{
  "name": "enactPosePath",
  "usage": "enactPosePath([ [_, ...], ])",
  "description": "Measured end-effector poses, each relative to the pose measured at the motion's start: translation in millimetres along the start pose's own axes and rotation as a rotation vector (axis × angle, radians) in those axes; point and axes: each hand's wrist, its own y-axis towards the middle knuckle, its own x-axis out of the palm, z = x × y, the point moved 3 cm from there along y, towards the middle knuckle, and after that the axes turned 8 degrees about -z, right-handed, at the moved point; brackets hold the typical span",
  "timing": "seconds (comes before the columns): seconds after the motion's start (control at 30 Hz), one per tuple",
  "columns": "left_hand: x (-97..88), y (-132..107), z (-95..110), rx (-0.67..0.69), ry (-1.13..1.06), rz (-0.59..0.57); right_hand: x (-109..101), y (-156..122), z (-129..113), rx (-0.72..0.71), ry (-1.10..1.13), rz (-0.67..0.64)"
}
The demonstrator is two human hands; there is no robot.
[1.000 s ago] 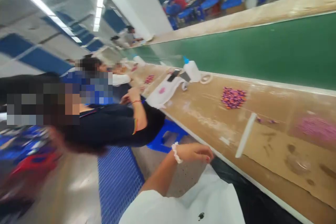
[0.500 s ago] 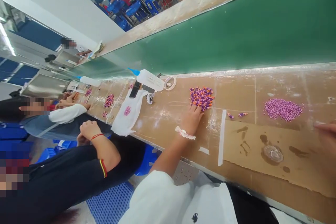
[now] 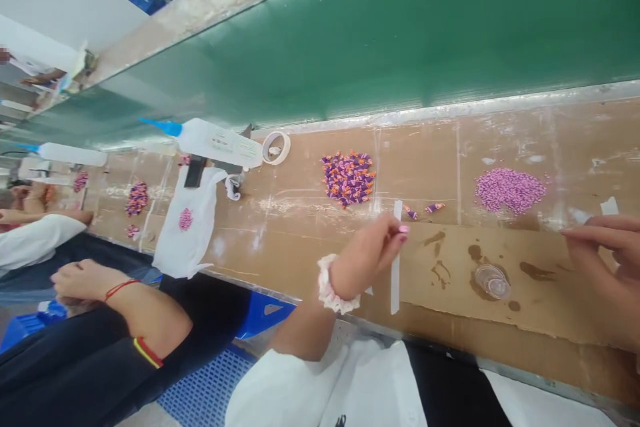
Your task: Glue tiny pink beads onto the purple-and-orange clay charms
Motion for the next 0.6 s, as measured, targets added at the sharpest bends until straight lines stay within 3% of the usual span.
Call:
enactPosePath([
  [0.1,32.6,22,16,-0.055,-0.603,-0.085,-2,9,-13,-0.064,0.020,-0.035],
  [0.2,56.2,41,23,-0.097,-0.928,-0.038,-2,14,-20,-0.142,0.097,-0.062],
  [0.43,85.1,47,28,-0.177,-1.241,-0.126,-3,9,-38,-0.239,0.299,-0.127],
  [0.6,96.4,41,38,-0.167,-1.244,-0.235,-7,-1,-66,-0.417,0.348,-0.210],
])
